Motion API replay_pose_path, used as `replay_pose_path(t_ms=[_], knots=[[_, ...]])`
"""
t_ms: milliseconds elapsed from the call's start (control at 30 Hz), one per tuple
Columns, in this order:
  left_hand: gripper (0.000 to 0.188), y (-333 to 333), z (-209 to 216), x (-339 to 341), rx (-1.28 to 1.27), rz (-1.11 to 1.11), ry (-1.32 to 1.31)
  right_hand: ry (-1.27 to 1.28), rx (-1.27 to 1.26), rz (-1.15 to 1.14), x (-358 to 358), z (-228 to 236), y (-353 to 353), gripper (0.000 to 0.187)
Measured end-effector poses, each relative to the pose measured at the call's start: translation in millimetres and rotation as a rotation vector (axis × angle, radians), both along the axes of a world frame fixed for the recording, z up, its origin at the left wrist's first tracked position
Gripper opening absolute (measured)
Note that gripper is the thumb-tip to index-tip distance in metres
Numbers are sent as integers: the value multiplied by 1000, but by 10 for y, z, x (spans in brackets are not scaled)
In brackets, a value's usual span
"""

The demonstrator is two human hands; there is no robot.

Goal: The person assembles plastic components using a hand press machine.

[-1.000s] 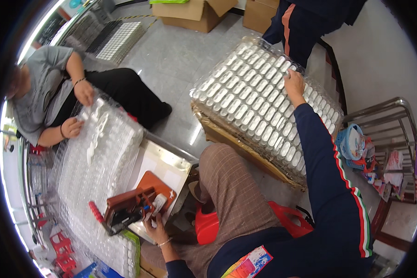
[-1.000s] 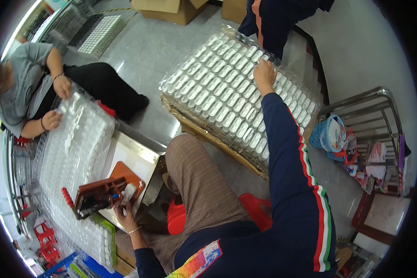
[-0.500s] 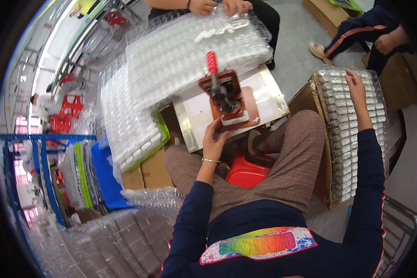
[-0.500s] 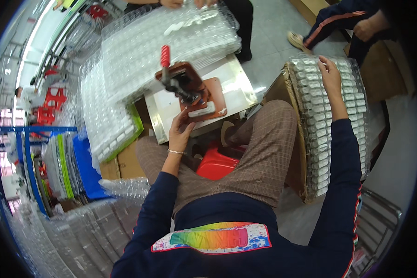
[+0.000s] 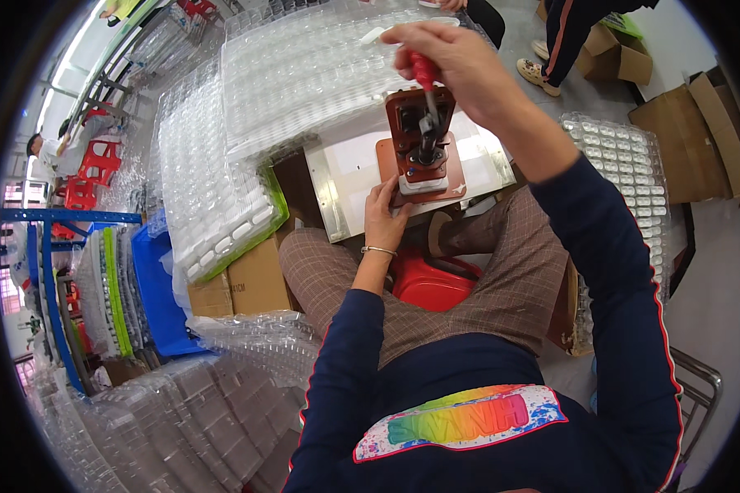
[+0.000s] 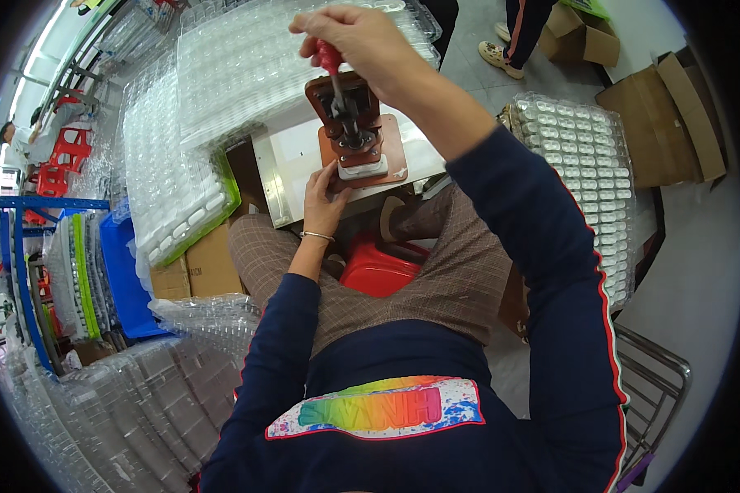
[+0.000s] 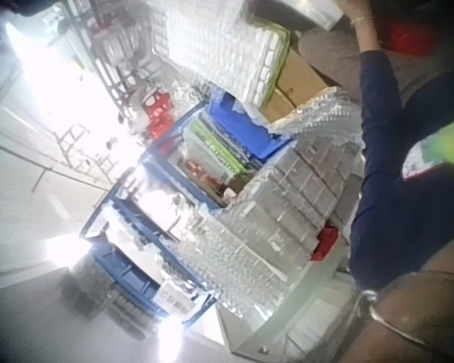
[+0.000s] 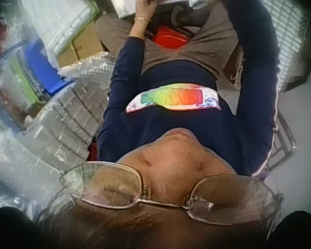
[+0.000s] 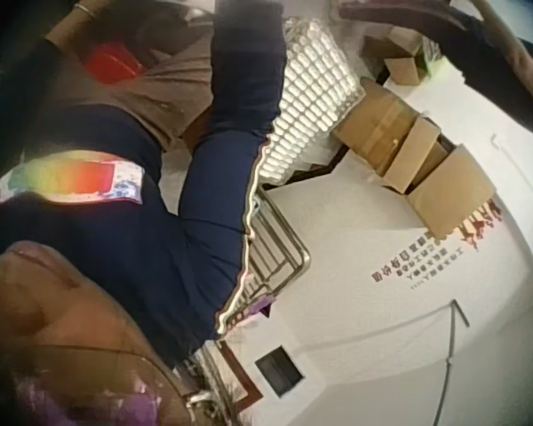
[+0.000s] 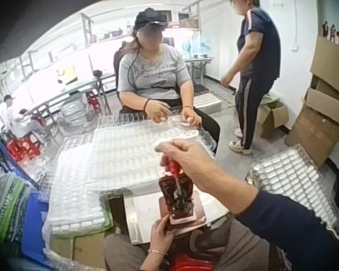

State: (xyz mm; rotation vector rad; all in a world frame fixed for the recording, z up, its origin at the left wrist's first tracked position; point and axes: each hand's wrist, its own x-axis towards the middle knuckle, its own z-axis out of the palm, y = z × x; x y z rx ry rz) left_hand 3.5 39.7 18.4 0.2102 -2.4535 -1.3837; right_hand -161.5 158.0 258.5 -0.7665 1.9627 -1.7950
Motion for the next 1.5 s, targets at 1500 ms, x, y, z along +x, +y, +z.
replay_pose_path(t_ms=[1500], knots=[[46,-77,172,-94,-114,-27,-195,288,473,-246,930,-1967,681,19]])
